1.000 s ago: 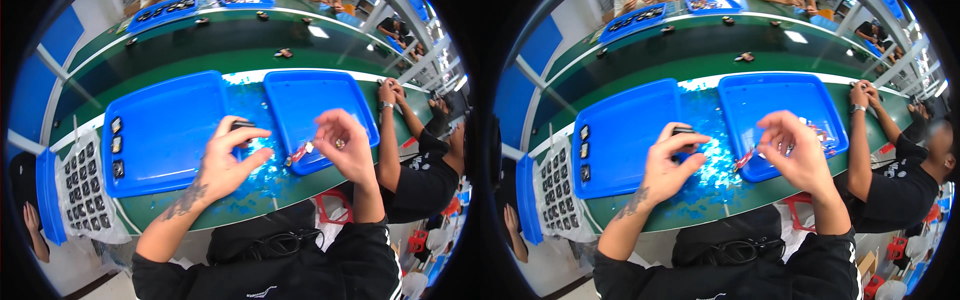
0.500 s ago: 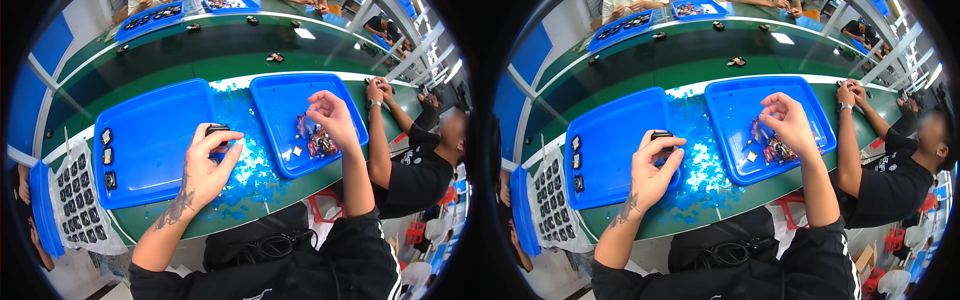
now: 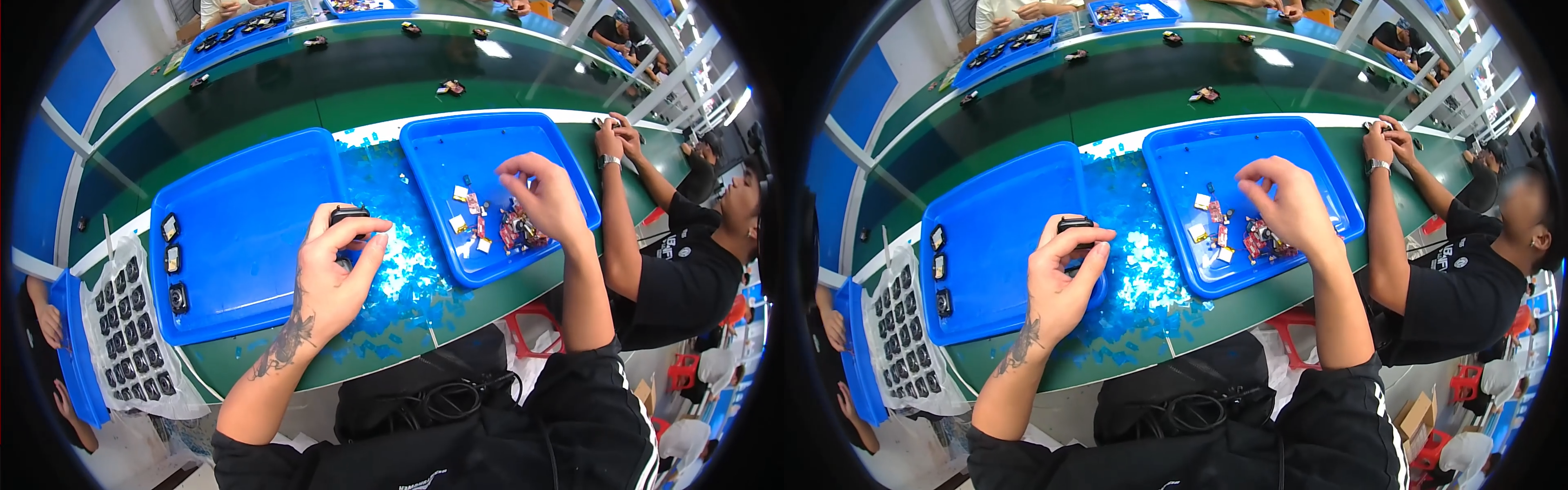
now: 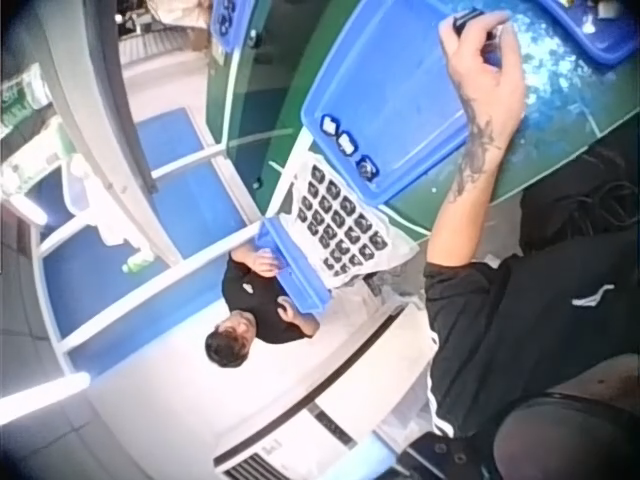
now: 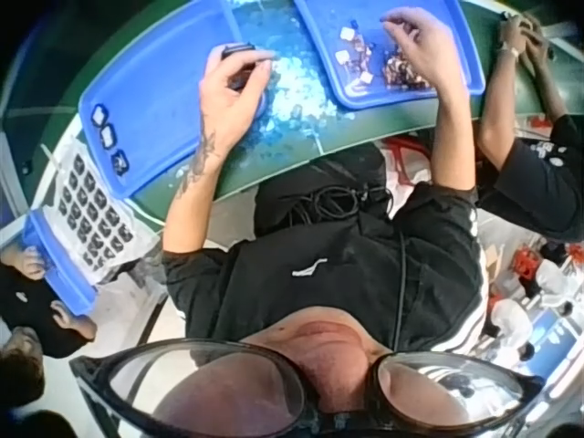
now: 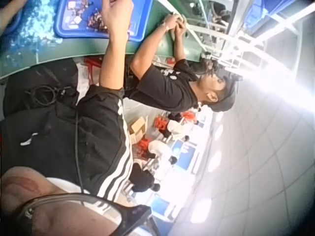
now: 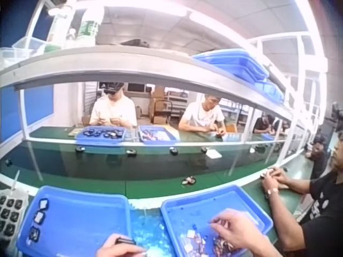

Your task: The recorder is assembling small electronic components (possibly watch or camera modules) by hand at a production workbench.

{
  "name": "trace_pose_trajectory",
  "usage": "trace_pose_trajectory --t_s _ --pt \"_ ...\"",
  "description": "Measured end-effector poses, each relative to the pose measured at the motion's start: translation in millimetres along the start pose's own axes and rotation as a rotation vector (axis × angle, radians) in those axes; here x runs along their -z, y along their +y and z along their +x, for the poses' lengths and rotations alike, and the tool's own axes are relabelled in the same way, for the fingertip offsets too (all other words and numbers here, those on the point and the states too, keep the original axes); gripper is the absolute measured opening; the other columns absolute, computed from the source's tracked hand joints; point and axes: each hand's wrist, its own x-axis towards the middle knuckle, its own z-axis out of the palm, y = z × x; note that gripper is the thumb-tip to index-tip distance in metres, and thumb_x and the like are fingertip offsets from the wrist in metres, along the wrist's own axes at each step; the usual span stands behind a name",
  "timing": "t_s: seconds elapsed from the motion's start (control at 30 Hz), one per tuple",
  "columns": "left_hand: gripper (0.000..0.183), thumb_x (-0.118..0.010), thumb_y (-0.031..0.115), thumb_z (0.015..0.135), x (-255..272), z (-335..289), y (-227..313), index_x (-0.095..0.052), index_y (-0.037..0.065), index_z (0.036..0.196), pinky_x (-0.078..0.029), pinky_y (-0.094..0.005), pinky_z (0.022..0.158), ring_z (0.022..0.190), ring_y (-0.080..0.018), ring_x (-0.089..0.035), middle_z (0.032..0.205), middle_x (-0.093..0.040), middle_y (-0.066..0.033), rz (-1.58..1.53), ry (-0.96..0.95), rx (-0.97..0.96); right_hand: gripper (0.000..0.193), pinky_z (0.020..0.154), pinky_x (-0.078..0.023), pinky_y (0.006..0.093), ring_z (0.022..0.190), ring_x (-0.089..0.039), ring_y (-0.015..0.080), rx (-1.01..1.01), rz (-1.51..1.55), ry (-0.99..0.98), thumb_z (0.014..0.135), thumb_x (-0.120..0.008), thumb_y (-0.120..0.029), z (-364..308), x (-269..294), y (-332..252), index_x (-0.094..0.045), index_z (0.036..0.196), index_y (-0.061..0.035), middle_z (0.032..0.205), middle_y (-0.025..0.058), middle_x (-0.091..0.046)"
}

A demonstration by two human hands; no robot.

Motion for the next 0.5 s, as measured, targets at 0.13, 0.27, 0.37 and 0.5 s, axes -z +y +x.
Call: trace_pose_trajectory --t_s 0.13,0.27,0.37,0.5 --pt "0.014 -0.067 0.006 0.087 0.1 -0.3 0.5 -0.071 0.004 0.100 -0.052 -0.0291 0.079 0.089 -0.0187 -0.061 0.105 -0.055 -0.0117 0.014 -0.004 0.008 0.017 0.071 -0.050 0.0357 0.078 -0.064 0.0264 0.069 -0.134 -0.158 0.080 -0.073 -0.015 0.3 -9.1 -13.6 -0.069 0.090 -0.0013 0.085 0.0125 -0.065" --pt "0.014 -0.066 0.006 0.087 -1.1 -1.9 1.2 -0.072 0.005 0.101 -0.052 -0.0289 0.078 0.086 -0.0183 -0.062 0.106 -0.054 -0.0115 0.021 -0.021 0.038 0.022 0.076 -0.051 0.0405 0.080 -0.064 0.0315 0.133 -0.255 -0.176 0.076 -0.077 -0.018 3.3 -24.8 -3.9 -0.067 0.087 -0.0012 0.084 0.0136 -0.065" --pt "0.015 -0.066 0.005 0.087 -0.2 -1.7 0.8 -0.072 0.005 0.101 -0.052 -0.0289 0.079 0.086 -0.0181 -0.062 0.106 -0.054 -0.0113 0.006 -0.009 0.036 0.021 0.074 -0.051 0.0373 0.077 -0.064 0.0261 0.195 -0.210 -0.189 0.075 -0.077 -0.012 6.9 -23.6 -4.2 -0.063 0.086 -0.0011 0.082 0.0106 -0.064" --pt "0.015 -0.066 0.005 0.087 0.3 -1.5 1.3 -0.072 0.005 0.101 -0.053 -0.0288 0.079 0.085 -0.0178 -0.062 0.105 -0.054 -0.0111 0.000 -0.007 0.018 0.017 0.075 -0.051 0.0293 0.082 -0.064 0.0165 -0.050 0.229 -0.263 0.080 -0.070 -0.005 8.9 -12.7 1.3 -0.062 0.095 -0.0002 0.085 0.0078 -0.066"
